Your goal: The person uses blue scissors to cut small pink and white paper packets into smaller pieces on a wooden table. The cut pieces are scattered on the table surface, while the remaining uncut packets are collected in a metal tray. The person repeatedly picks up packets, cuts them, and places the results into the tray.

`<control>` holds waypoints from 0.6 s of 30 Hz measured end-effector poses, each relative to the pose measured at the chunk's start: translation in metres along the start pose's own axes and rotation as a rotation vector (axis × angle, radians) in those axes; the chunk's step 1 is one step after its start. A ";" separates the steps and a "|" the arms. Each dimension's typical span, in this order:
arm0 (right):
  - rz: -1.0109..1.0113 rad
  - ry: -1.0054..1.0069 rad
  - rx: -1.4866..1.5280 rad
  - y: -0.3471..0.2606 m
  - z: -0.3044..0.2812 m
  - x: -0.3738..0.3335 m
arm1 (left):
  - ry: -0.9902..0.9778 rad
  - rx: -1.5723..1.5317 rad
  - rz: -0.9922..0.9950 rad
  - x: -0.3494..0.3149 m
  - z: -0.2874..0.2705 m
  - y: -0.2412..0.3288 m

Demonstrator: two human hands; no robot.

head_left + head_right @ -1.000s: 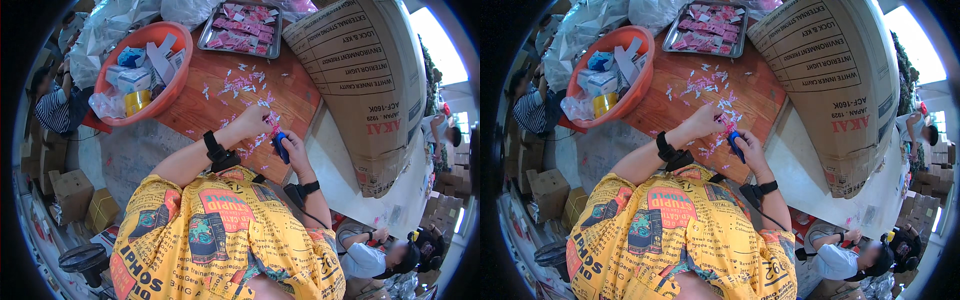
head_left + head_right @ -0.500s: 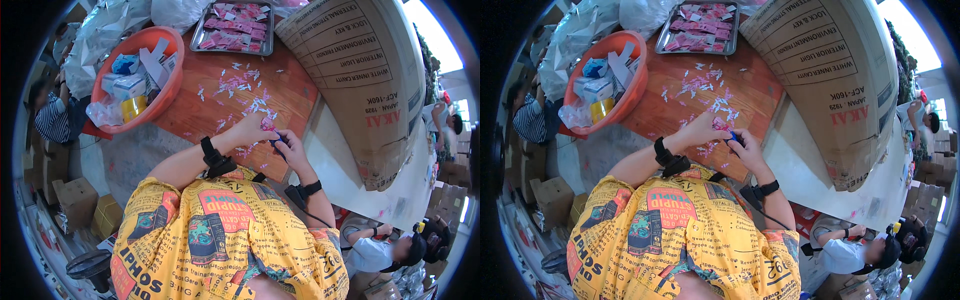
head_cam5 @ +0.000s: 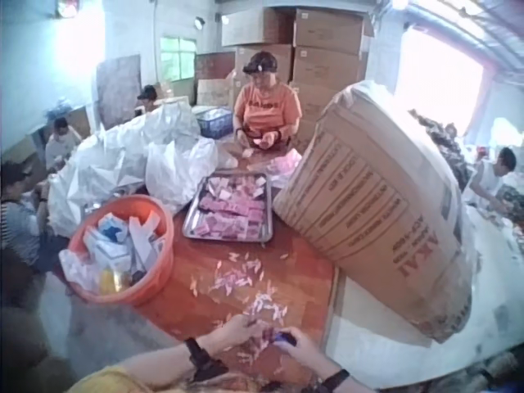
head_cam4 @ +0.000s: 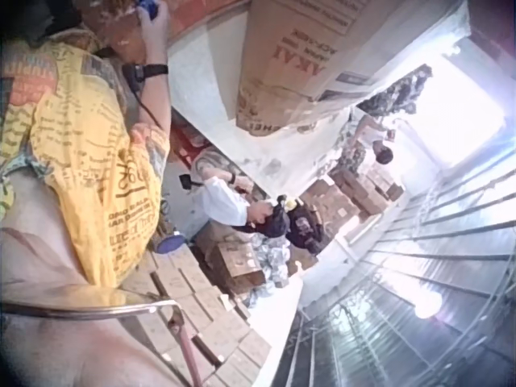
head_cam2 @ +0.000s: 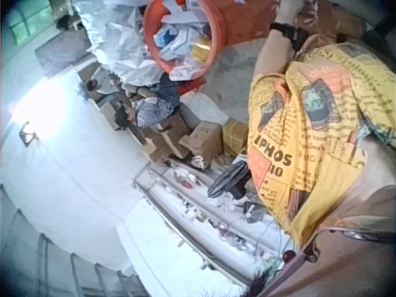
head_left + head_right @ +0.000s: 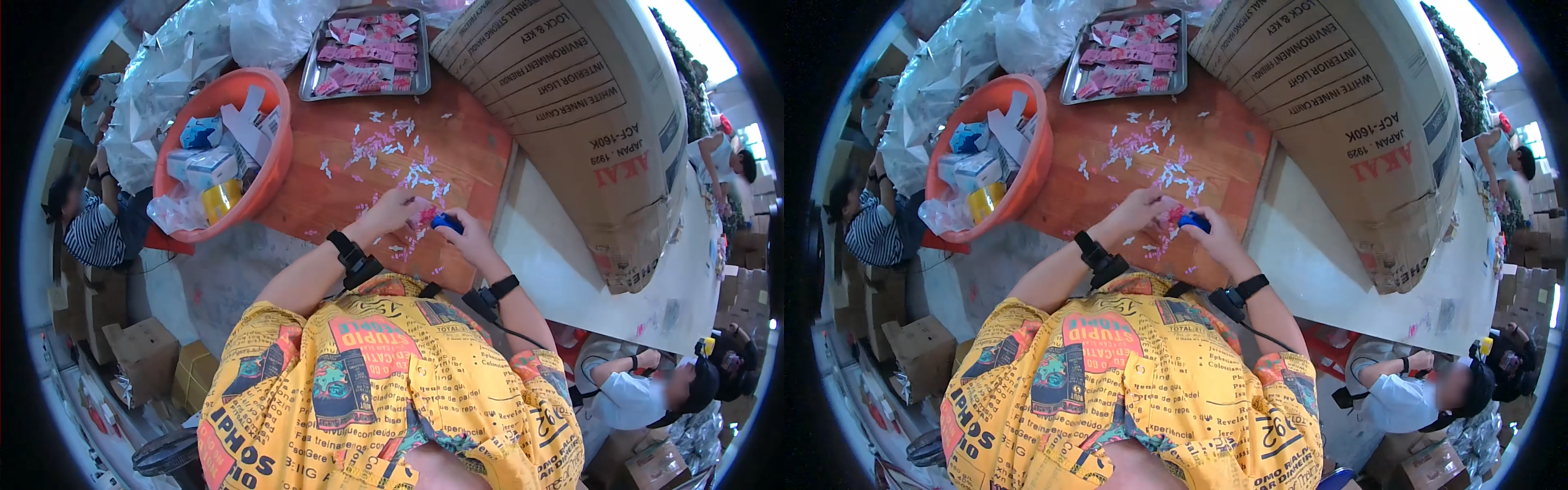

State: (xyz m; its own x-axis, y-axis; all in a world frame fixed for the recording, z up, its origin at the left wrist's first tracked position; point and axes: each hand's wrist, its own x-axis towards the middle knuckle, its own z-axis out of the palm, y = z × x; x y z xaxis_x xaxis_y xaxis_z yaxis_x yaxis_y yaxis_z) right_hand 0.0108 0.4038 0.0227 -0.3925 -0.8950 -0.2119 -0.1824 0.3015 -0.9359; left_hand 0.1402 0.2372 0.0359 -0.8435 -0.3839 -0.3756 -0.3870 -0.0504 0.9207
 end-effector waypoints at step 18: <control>-0.213 0.279 0.055 0.040 0.018 0.035 | -0.212 -0.355 -0.077 -0.011 0.010 0.032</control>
State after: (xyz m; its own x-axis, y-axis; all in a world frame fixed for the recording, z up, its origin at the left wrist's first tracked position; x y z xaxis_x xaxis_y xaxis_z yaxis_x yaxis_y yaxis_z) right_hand 0.0059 0.3788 -0.0268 -0.5838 -0.8091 0.0678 -0.2407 0.0927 -0.9662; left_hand 0.1331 0.2492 0.0678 -0.8894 -0.1707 -0.4240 -0.3306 -0.4003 0.8546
